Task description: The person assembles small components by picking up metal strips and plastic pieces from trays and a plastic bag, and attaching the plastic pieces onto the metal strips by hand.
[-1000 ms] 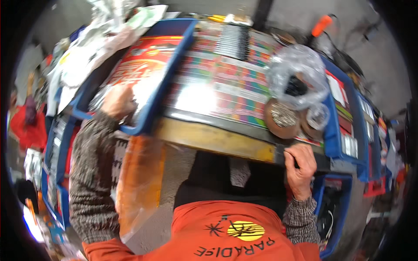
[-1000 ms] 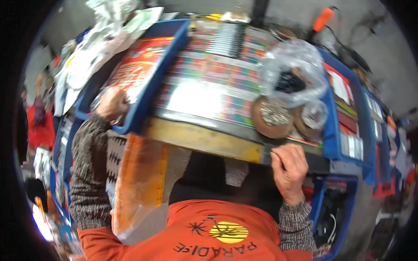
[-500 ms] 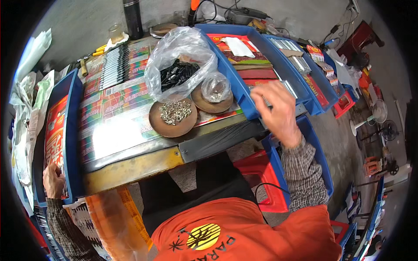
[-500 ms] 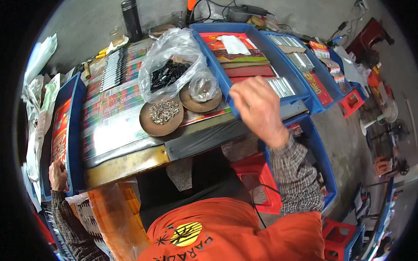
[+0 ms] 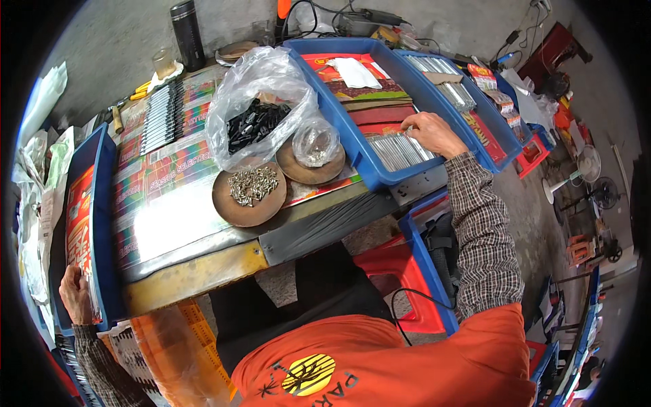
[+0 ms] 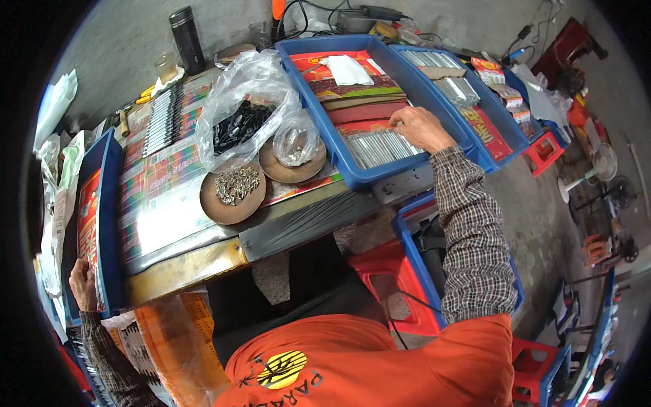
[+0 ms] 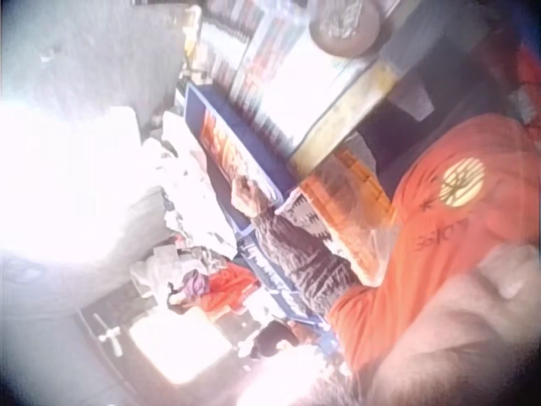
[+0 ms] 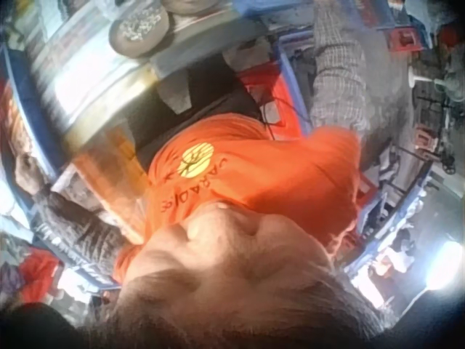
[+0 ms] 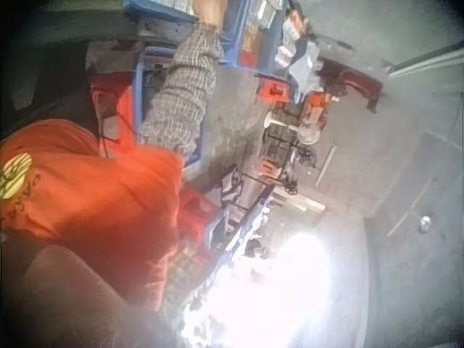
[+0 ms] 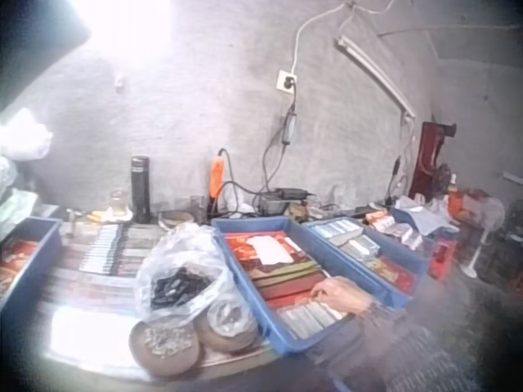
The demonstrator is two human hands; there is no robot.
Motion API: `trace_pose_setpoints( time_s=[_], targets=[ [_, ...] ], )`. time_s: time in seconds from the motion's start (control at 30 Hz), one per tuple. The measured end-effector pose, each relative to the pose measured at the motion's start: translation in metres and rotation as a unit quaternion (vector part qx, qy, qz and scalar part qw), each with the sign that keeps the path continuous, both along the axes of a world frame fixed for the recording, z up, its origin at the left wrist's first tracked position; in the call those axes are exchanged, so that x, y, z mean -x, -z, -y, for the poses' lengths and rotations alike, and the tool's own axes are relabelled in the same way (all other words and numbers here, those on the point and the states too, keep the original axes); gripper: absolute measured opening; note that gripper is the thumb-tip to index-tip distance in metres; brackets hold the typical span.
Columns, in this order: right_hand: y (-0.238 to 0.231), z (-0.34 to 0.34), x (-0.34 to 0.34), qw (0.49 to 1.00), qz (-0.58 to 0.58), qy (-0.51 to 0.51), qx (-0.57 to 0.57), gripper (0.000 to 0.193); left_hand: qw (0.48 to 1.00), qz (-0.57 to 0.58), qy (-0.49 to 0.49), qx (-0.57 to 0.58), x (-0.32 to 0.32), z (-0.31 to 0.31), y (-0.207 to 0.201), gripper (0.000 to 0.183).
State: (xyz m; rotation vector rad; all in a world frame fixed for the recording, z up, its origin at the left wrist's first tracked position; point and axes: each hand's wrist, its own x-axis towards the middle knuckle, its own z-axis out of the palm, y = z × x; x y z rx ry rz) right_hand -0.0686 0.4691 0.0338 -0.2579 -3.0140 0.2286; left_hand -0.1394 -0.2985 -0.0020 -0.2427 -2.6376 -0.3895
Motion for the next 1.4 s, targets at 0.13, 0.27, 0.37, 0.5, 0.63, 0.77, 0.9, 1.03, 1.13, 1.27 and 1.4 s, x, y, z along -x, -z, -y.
trace_pose_setpoints(
  time_s=[0.13, 0.27, 0.37, 0.5, 0.63, 0.77, 0.9, 1.03, 1.13, 1.27, 1.4],
  targets=[
    [0.003, -0.009, 0.001, 0.999, 0.032, 0.028, -0.026, 0.024, 0.999, 0.001, 0.009, -0.042, -0.001, -0.005, -0.003, 0.006],
    [-0.004, 0.014, 0.004, 1.000, -0.003, 0.002, 0.029, 0.023, 0.997, 0.004, 0.010, -0.075, -0.005, -0.010, -0.006, 0.005],
    [-0.003, 0.023, 0.008, 0.991, -0.013, -0.121, 0.061, 0.024, 0.998, -0.002, 0.010, -0.057, -0.007, -0.020, -0.009, 0.008],
    [0.002, 0.041, 0.019, 0.985, 0.024, -0.161, 0.051, 0.025, 0.998, 0.000, 0.015, -0.060, -0.006, -0.010, -0.005, 0.012],
    [0.000, 0.042, 0.016, 0.988, 0.045, -0.142, 0.048, 0.021, 0.997, 0.000, 0.046, -0.066, -0.008, -0.014, -0.005, 0.012],
    [0.004, 0.034, 0.017, 0.988, -0.002, -0.132, 0.081, 0.016, 0.997, -0.017, 0.028, -0.070, -0.008, -0.021, -0.006, 0.010],
    [-0.012, 0.049, 0.012, 0.977, 0.026, -0.079, 0.198, 0.021, 0.994, -0.040, 0.004, -0.100, -0.018, -0.033, -0.010, 0.011],
    [-0.009, 0.049, 0.009, 0.973, -0.005, -0.083, 0.217, 0.019, 0.986, -0.104, -0.002, -0.126, -0.033, -0.056, -0.014, 0.018],
    [-0.011, 0.044, 0.004, 0.979, 0.042, -0.102, 0.170, 0.019, 0.969, -0.098, 0.046, -0.224, -0.052, -0.091, -0.021, 0.023],
    [-0.017, 0.048, -0.003, 0.984, 0.063, -0.119, 0.120, 0.020, 0.936, -0.006, 0.042, -0.349, -0.082, -0.140, -0.032, 0.021],
    [-0.039, 0.076, -0.027, 0.968, -0.105, -0.085, 0.209, 0.021, 0.906, 0.105, 0.084, -0.401, -0.105, -0.184, -0.041, 0.016]
  ],
)
